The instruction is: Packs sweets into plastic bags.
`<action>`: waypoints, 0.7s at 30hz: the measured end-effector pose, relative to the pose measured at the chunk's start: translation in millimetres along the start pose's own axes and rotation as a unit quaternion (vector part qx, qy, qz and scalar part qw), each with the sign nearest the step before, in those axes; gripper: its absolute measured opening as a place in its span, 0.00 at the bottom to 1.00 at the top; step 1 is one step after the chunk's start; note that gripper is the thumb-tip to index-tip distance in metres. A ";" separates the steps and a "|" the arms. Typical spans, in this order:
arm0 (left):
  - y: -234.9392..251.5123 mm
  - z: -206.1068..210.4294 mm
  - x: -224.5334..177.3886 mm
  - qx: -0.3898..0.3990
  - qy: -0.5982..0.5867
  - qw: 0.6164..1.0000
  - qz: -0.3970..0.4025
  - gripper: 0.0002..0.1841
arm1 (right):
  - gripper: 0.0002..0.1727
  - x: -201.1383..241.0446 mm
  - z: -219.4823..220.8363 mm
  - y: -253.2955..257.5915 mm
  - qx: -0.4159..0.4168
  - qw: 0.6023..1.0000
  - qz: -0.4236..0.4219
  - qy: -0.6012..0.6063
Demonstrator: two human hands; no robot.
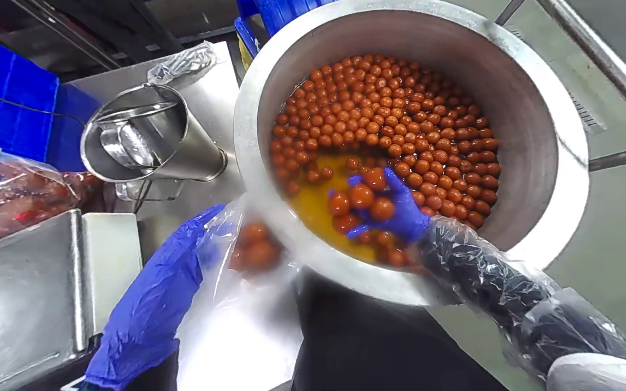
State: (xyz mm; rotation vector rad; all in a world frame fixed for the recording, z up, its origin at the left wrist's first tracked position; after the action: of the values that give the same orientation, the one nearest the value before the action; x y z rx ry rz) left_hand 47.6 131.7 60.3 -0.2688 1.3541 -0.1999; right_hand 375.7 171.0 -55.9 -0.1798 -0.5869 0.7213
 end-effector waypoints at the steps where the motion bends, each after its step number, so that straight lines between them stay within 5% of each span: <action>1: 0.8 -3.5 3.0 0.030 -0.005 1.000 0.001 0.24 | 0.39 0.3 -2.7 -0.3 -0.004 1.000 -0.005 -0.002; 6: 3.5 -1.2 7.8 0.003 -0.025 1.000 -0.013 0.18 | 0.40 -1.9 -7.3 -0.1 -0.055 0.998 -0.025 -0.019; 15: 8.3 9.6 4.9 -0.034 -0.061 0.998 -0.001 0.16 | 0.38 18.5 84.1 18.4 0.197 0.979 -0.038 0.021; 21: 2.9 7.2 1.3 -0.094 -0.136 0.986 -0.017 0.19 | 0.37 -26.2 142.2 53.0 0.189 0.981 0.044 -0.003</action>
State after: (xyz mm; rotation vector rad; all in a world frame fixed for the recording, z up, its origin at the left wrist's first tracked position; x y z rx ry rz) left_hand 54.9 134.6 59.6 -0.4610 1.0973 -0.0611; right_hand 249.8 186.9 31.2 0.1500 -0.4397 0.9047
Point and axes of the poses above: each hand's wrist, its own y-axis towards the middle knuckle, its own z-axis out of the palm, x = y × z, the point moved 5 cm from there along y, towards the middle knuckle, and after that the axes turned 4 degrees about -y, right-handed, at the moved point
